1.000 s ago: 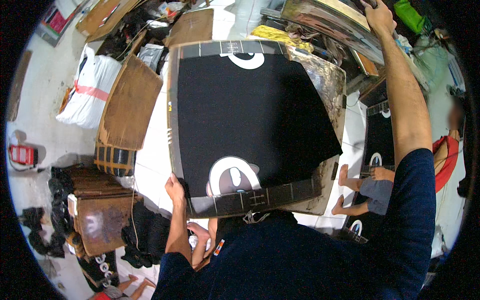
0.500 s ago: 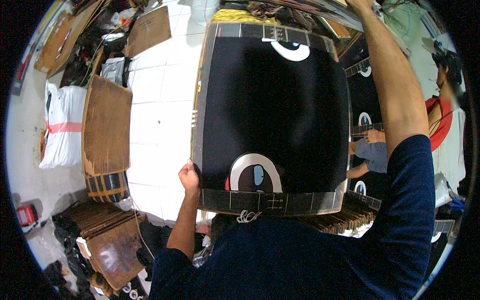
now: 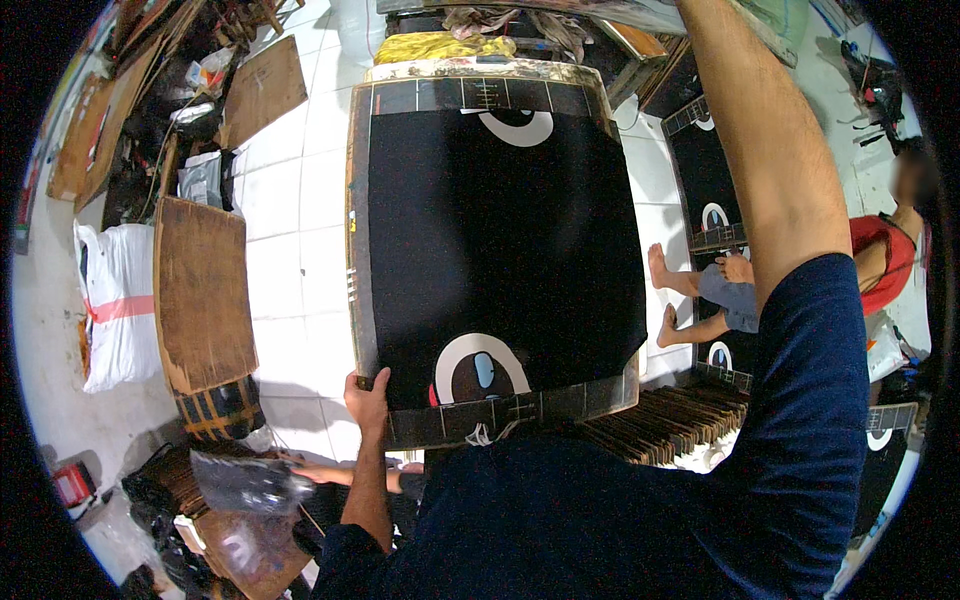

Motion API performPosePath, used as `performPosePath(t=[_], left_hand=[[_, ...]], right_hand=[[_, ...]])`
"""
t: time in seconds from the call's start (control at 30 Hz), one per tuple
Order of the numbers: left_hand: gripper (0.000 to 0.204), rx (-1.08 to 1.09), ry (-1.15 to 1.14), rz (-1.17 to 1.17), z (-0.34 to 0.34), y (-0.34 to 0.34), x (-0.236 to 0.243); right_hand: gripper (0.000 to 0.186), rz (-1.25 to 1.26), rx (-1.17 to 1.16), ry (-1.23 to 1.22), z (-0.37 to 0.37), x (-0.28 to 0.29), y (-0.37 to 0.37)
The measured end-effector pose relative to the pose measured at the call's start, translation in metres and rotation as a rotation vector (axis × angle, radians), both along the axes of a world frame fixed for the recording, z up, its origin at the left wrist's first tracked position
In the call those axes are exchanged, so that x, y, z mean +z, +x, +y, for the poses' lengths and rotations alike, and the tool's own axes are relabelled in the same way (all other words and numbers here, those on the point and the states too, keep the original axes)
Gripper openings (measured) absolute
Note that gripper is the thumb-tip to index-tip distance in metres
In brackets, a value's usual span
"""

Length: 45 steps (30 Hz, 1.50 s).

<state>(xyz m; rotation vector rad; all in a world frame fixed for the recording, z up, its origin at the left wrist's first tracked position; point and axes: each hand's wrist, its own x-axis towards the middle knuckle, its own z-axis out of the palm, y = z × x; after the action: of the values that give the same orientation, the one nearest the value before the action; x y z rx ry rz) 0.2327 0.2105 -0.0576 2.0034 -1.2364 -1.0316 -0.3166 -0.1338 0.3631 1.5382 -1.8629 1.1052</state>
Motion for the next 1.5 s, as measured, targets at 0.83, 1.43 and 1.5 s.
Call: performPosePath(t=[0.83, 1.43, 1.5], left_hand=[[0.068, 0.105, 0.003, -0.117, -0.042, -0.013, -0.033], [0.073, 0.308, 0.119, 1.410, -0.211, -0.275, 0.191], [0.076, 0.439, 0.326, 1.345, -0.204, -0.269, 0.152]], right_hand=[[0.036, 0.048, 0.191, -0.076, -0.018, 0.027, -0.009], [0.036, 0.066, 0.116, 0.007, 0.164, -0.234, 0.048], [0.040, 0.026, 0.133, 0.114, 0.171, -0.269, 0.052]])
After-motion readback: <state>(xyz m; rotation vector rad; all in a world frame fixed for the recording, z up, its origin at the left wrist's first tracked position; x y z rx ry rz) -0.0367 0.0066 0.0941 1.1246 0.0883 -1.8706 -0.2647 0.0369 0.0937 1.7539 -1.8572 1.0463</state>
